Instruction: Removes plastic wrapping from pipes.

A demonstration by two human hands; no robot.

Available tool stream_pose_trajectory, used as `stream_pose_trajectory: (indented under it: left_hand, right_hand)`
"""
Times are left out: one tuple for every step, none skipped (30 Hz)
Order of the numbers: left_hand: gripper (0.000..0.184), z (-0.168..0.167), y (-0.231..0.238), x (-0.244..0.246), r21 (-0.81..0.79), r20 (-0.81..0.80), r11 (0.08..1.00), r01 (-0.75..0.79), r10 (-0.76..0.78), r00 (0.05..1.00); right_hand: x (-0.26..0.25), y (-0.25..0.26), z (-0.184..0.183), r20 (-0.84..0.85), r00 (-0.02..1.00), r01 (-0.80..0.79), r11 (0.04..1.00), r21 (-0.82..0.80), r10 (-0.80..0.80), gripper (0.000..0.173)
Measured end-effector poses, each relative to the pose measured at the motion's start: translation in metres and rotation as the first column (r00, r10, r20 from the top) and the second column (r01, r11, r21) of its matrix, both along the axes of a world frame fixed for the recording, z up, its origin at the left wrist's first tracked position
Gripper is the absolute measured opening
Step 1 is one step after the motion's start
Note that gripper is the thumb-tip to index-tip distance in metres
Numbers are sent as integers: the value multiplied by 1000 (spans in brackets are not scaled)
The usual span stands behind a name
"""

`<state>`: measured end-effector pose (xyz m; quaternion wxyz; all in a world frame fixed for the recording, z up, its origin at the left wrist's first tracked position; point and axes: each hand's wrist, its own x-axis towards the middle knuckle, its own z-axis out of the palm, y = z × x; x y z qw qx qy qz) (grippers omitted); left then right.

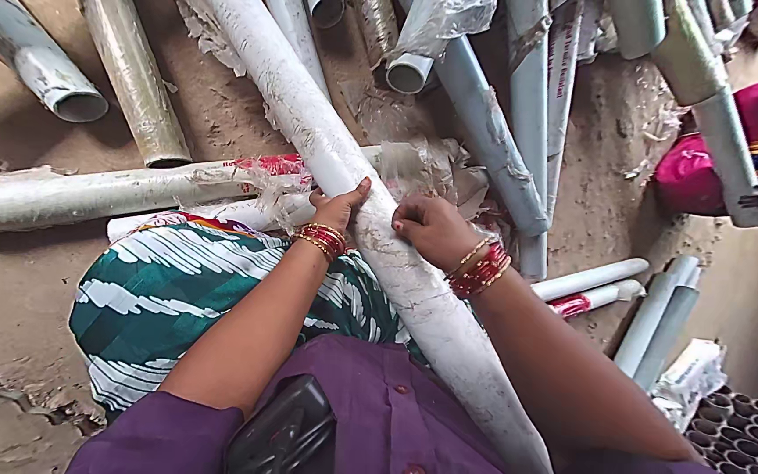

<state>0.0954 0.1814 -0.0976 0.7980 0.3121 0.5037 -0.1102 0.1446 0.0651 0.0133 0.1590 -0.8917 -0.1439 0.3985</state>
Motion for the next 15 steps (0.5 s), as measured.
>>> stream_pose_trajectory:
  left_hand:
    - [98, 0, 0, 0, 8, -1, 1000, 5, -5, 1000]
    - [99, 1, 0, 1, 19, 1, 1000, 7, -7, 1000]
    - [101, 1, 0, 2, 24, 2, 1000, 14, -14, 1000]
    - [101, 1, 0, 2, 24, 0, 1000, 18, -18, 1000]
    - [101, 0, 0, 1, 19, -1, 1000, 18, -18, 1000]
    - [100, -1, 1, 2, 13, -4, 1000, 16, -16, 1000]
    - [99, -1, 2, 1, 4, -11, 1000, 13, -13, 1000]
    - [96, 1, 3, 0, -6, -18, 1000, 10, -10, 1000]
    - [94, 3, 4, 0, -15, -26, 1000, 10, -10, 1000]
    - [92, 4, 5, -1, -27, -31, 1000, 3, -4, 1000]
    - [89, 5, 6, -1, -41, -30, 999, -3, 2, 1000]
    - [88, 4, 6, -1, -49, -27, 999, -9, 8, 1000]
    - [87, 4, 6, -2, -52, -19, 998, -17, 16, 1000]
    - [87, 4, 6, -3, -51, -13, 999, -17, 16, 1000]
    - [88, 4, 7, -2, -52, -9, 998, -21, 20, 1000]
  right_hand:
    - [-4, 0, 5, 64, 996, -63, 998, -29, 64, 9]
    - [-6, -1, 9, 116, 988, -92, 993, -68, 99, 8]
    - [-5, -3, 10, 163, 982, -83, 992, -92, 98, 8]
    - [-2, -8, 9, 212, 974, -58, 994, -97, 77, 9]
    - [2, -11, 6, 254, 966, -32, 994, -101, 57, 10]
    - [8, -11, 5, 284, 958, -6, 994, -111, 37, 14]
    - [12, -10, 4, 295, 955, 22, 991, -130, 17, 26]
    - [17, -8, 2, 298, 954, 46, 986, -159, 3, 35]
    - [22, -5, -1, 298, 954, 66, 980, -189, -6, 38]
    - [27, -1, -5, 279, 960, 74, 975, -212, -12, 36]
    - [33, 2, -10, 251, 968, 72, 973, -217, -16, 30]
    - [40, 6, -16, 213, 977, 65, 976, -210, -19, 27]
    - [45, 10, -22, 174, 984, 70, 982, -178, -38, 29]
    - [49, 13, -30, 142, 988, 80, 990, -115, -64, 29]
    - [55, 17, -37, 111, 990, 91, 995, -52, -85, 27]
